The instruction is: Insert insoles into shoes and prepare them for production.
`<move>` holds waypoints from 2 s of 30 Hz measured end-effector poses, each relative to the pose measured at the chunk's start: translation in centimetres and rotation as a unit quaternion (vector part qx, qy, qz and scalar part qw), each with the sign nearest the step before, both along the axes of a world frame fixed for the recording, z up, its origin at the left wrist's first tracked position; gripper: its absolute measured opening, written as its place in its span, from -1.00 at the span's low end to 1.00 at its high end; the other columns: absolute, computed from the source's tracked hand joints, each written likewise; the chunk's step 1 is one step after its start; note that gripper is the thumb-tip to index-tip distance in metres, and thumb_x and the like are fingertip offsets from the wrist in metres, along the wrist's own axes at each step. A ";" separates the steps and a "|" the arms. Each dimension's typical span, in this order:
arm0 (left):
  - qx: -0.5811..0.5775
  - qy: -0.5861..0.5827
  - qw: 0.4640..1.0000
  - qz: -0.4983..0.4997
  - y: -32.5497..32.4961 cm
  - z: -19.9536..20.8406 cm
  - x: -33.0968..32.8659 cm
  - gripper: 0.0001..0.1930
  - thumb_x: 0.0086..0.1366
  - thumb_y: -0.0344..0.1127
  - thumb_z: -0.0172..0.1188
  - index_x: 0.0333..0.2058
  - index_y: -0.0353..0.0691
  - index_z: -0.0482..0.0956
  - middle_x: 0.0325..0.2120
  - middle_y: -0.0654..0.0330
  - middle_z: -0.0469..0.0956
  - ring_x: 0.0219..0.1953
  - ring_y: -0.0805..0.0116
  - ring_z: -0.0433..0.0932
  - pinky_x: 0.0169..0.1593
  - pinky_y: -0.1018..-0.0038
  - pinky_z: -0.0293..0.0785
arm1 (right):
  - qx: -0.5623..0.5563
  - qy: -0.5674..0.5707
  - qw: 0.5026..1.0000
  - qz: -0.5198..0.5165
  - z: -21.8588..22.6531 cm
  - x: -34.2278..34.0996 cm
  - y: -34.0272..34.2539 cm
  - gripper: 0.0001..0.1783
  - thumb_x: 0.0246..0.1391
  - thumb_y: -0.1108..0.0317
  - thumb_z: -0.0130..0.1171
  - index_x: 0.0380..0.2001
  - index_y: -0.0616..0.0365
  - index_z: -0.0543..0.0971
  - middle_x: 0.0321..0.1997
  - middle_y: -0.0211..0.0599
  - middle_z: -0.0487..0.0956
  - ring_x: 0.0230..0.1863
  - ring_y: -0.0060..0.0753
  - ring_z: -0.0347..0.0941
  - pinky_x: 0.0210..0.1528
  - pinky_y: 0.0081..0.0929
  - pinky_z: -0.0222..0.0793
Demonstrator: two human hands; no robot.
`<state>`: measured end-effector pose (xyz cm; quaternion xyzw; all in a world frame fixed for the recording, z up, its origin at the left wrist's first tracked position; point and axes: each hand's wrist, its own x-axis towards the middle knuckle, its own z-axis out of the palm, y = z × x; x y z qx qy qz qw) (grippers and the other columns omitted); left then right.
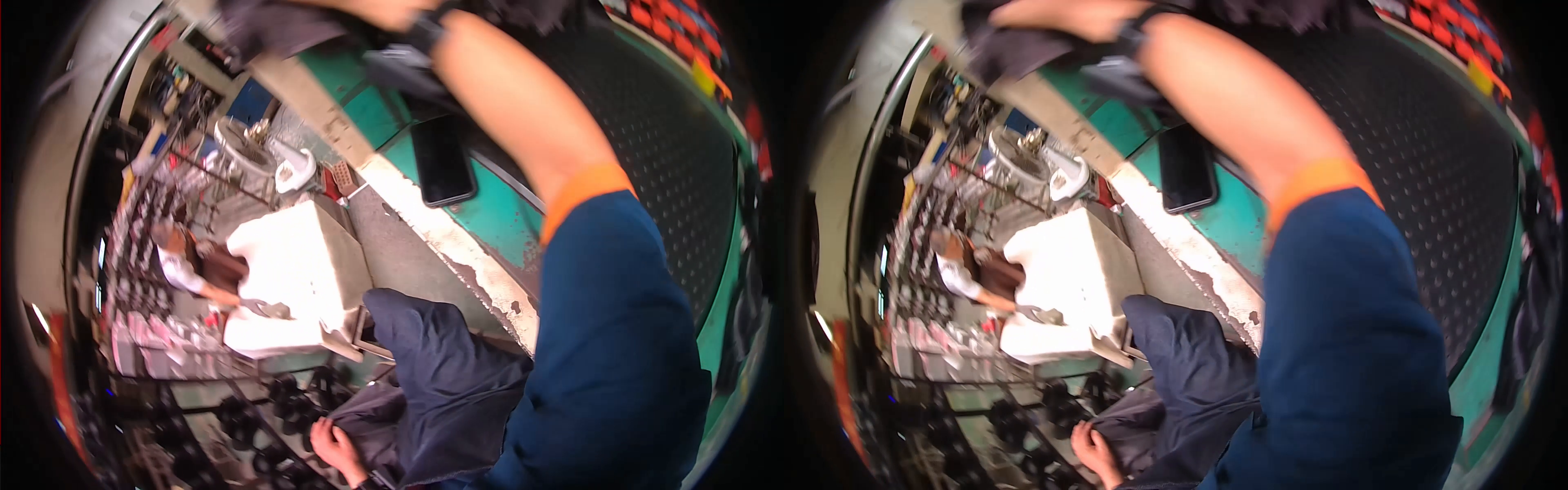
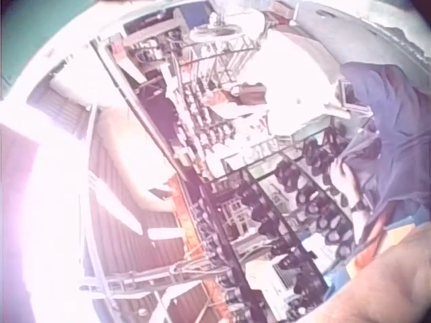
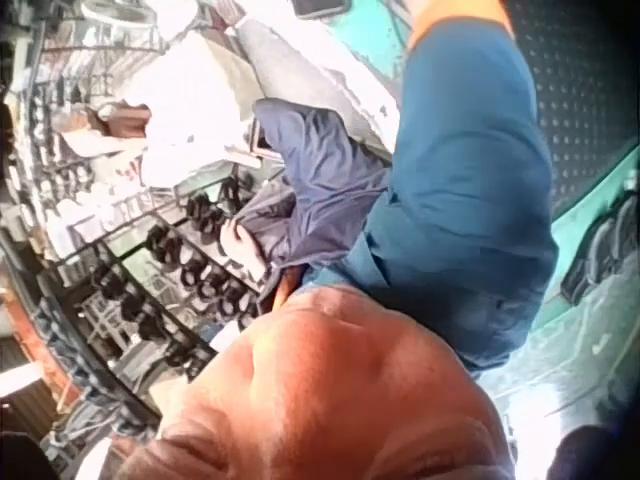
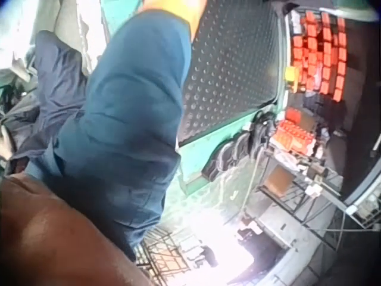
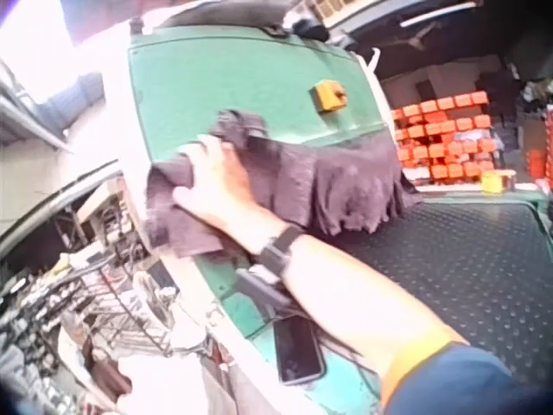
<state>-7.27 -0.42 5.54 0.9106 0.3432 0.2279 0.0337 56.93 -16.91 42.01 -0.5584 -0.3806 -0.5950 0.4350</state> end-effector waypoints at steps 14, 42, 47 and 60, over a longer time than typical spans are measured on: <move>-0.096 -0.069 0.991 0.060 -1.3 0.2 -1.5 -0.76 0.20 -0.41 0.10 -0.17 -0.30 0.61 -0.02 0.09 0.59 0.15 0.01 0.44 0.26 0.16 0.23 | -0.564 0.525 0.625 -0.121 -13.2 -0.6 -16.7 -0.46 -0.04 0.19 0.32 0.03 0.20 0.60 0.01 -0.07 0.64 0.08 -0.16 0.55 0.15 -0.34 0.39; -0.086 -0.320 0.934 0.136 -2.0 -3.3 -7.7 -0.83 0.10 -0.36 0.22 -0.30 -0.18 0.69 -0.14 0.20 0.66 0.04 0.21 0.56 0.21 0.20 0.36 | -0.563 0.348 0.716 -0.223 -20.7 -3.1 -1.6 -0.13 0.09 -0.26 0.13 0.12 0.40 0.44 0.16 0.20 0.50 0.20 0.11 0.42 0.22 -0.22 0.29; -0.098 -0.329 0.930 0.132 -2.0 -3.0 -8.0 -0.83 0.09 -0.37 0.21 -0.32 -0.18 0.69 -0.15 0.19 0.66 0.03 0.21 0.56 0.20 0.21 0.38 | -0.540 0.350 0.716 -0.270 -19.9 -1.7 -1.0 -0.25 0.10 -0.21 0.11 0.07 0.29 0.53 0.11 0.08 0.56 0.14 0.12 0.47 0.13 -0.18 0.36; -0.078 -0.299 0.940 0.145 -1.5 -3.2 -6.9 -0.82 0.12 -0.35 0.21 -0.29 -0.16 0.69 -0.12 0.23 0.66 0.05 0.23 0.55 0.21 0.23 0.36 | -0.436 0.606 0.665 -0.033 -21.5 8.4 -5.8 -0.36 0.18 -0.03 0.15 -0.02 0.44 0.55 -0.08 -0.11 0.62 -0.19 -0.30 0.54 -0.17 -0.35 0.46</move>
